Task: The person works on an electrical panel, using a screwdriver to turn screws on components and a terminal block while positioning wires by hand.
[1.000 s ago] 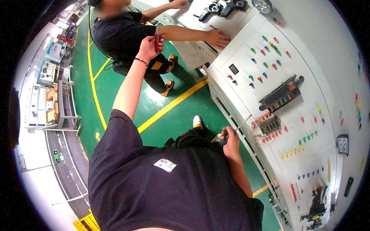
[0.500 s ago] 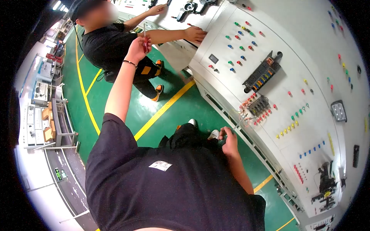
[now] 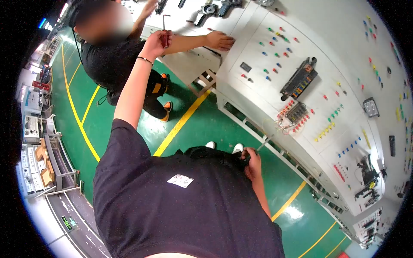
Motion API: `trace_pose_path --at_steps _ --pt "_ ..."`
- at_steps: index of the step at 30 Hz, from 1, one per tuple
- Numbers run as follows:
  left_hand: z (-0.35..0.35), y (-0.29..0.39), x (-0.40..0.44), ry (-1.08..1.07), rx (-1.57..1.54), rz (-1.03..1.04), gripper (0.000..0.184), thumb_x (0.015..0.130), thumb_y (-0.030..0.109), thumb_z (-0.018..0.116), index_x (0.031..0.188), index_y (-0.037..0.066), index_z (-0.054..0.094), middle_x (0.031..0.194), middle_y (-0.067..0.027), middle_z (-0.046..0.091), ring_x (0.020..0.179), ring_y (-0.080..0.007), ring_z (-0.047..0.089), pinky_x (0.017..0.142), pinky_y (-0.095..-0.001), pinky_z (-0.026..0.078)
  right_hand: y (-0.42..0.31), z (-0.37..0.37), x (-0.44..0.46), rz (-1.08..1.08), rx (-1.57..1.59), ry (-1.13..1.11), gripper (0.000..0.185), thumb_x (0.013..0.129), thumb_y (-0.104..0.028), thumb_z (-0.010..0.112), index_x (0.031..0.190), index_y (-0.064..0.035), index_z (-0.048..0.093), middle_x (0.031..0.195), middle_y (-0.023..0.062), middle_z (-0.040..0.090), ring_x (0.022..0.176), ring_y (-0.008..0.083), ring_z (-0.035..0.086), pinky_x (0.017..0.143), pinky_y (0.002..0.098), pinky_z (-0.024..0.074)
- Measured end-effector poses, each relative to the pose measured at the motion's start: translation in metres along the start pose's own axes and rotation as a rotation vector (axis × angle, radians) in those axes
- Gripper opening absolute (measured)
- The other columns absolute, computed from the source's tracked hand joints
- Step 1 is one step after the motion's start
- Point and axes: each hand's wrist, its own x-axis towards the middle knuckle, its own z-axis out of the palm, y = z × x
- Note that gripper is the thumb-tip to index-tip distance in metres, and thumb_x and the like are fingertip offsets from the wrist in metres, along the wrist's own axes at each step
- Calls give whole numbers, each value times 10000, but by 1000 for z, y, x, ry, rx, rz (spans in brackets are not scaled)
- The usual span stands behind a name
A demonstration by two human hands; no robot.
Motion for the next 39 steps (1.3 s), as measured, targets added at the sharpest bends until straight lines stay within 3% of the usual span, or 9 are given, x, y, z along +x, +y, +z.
trace_pose_path --at_steps 14,17,22,23,24,26,32,34,39 --pt "-6 2 -19 92 -95 55 166 1002 119 503 1008 -19 595 944 -109 627 849 -210 609 744 -320 520 38 115 11 -66 -376 -254 208 913 -144 576 1003 35 632 823 102 646 720 191 618 679 324 512" --pt "4 -1 -15 251 -177 130 165 1013 118 495 1034 -26 573 910 -106 615 867 -237 620 754 -336 522 33 128 24 -35 -335 -280 218 872 -79 549 1047 33 614 862 112 639 766 198 615 729 329 513" --pt "1 -7 3 252 -164 259 289 985 90 530 1193 -47 384 1159 -164 514 1030 -322 626 775 -410 550 7 172 55 -32 -267 -409 304 816 -10 515 1109 28 584 921 121 625 845 209 603 811 341 497" --pt "-6 -12 1 192 -111 273 433 985 89 528 1321 -73 308 1270 -191 466 1153 -333 581 882 -421 536 -1 185 63 -28 -275 -437 324 805 -1 510 1121 30 576 932 121 623 853 211 599 822 341 492" --pt "-2 -12 -6 198 -103 278 433 985 89 528 1321 -73 308 1270 -191 466 1153 -333 581 882 -421 536 -7 196 74 -21 -281 -466 345 795 8 506 1133 32 568 942 120 622 862 213 596 832 342 488" --pt "7 -13 -26 128 55 309 508 1022 97 432 1477 -32 248 1483 -242 359 1314 -349 484 1068 -446 435 -12 208 106 12 -252 -525 352 809 16 517 1159 27 555 960 117 621 871 216 597 838 344 487" --pt "5 -29 -46 101 644 331 415 961 8 470 1373 -25 441 1366 -133 524 1262 -229 538 1050 -372 446 -43 270 166 -22 -158 -632 322 848 35 524 1168 13 547 968 117 620 908 228 596 868 372 477" --pt "6 -26 -53 148 538 154 374 956 -18 466 1329 -32 492 1292 -130 584 1197 -211 582 1007 -347 480 -63 291 181 -8 -162 -652 327 845 23 539 1171 17 545 967 112 622 909 228 598 873 369 474" --pt "-30 -32 -61 313 635 38 271 986 15 465 1235 1 570 1071 -74 651 1002 -145 625 863 -273 490 -91 333 216 -48 -141 -691 338 857 35 535 1193 12 553 981 110 628 931 219 601 884 362 477"
